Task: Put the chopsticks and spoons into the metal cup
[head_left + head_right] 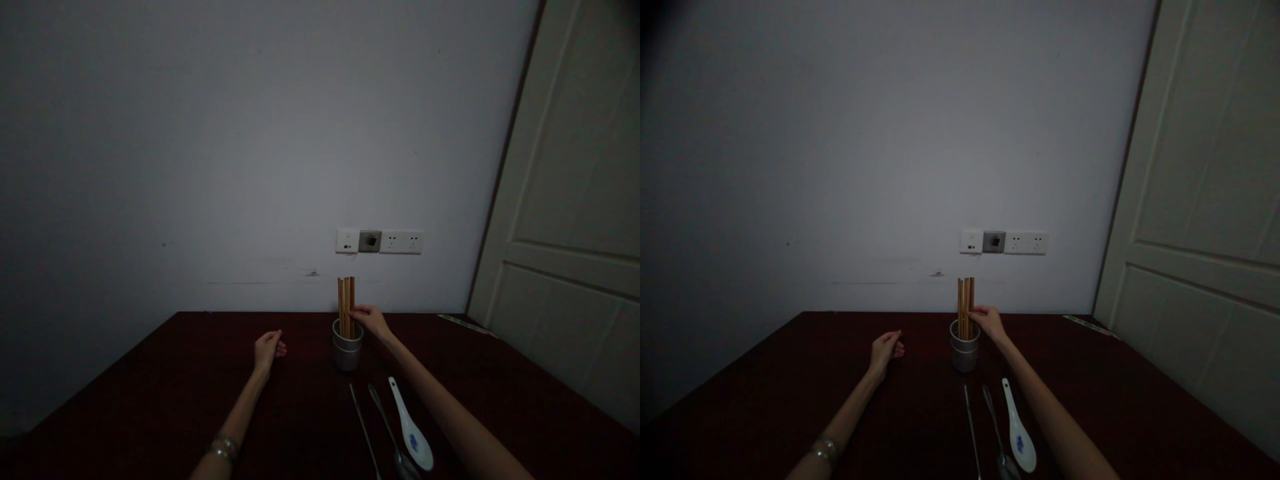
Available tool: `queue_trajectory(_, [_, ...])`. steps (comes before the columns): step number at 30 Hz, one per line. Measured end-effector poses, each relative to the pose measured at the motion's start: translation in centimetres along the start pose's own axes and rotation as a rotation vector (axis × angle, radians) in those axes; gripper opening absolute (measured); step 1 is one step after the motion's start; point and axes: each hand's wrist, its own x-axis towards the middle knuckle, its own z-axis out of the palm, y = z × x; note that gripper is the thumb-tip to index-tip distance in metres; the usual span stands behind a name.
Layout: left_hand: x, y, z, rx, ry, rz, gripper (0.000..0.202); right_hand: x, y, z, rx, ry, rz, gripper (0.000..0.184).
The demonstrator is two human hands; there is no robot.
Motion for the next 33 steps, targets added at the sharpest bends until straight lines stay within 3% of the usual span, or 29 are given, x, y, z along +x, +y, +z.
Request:
queue_trajectory(10, [-0.1,0.0,0.0,0.019,-0.015,0.008,0.024,-0.4,-0.4,-0.5,-0.013,-0.059,-0.011,0.032])
queue_trajectory(16, [-0.3,0.2,0.0,0.03,-0.027,0.019,0.026,-2.2,1.6,-4.6,-0.056,0.125,0.086,0.037])
queue_trajectory(19, [-0.3,0.2,-0.1,0.042,-0.035,0.018,0.027,-4.3,4.0,-7.7,-0.342,0.186,-0.032,0.039])
queue_trajectory(23, [0.0,0.0,-0.1,0.057,-0.054,0.032,0.027,-7.4,6.4,-10.5,-0.804,0.139,-0.147,0.036])
queue_trajectory(30, [-0.6,0.2,-0.3,-0.005,-0.066,0.02,0.022,-9.4,7.0,-10.0,-1.215,0.023,-0.227,0.038])
queue_trajectory(33, [-0.8,1.4,-1.0,-0.177,-0.006,-0.1,0.017,-9.5,6.9,-9.8,-1.251,0.025,-0.197,0.039])
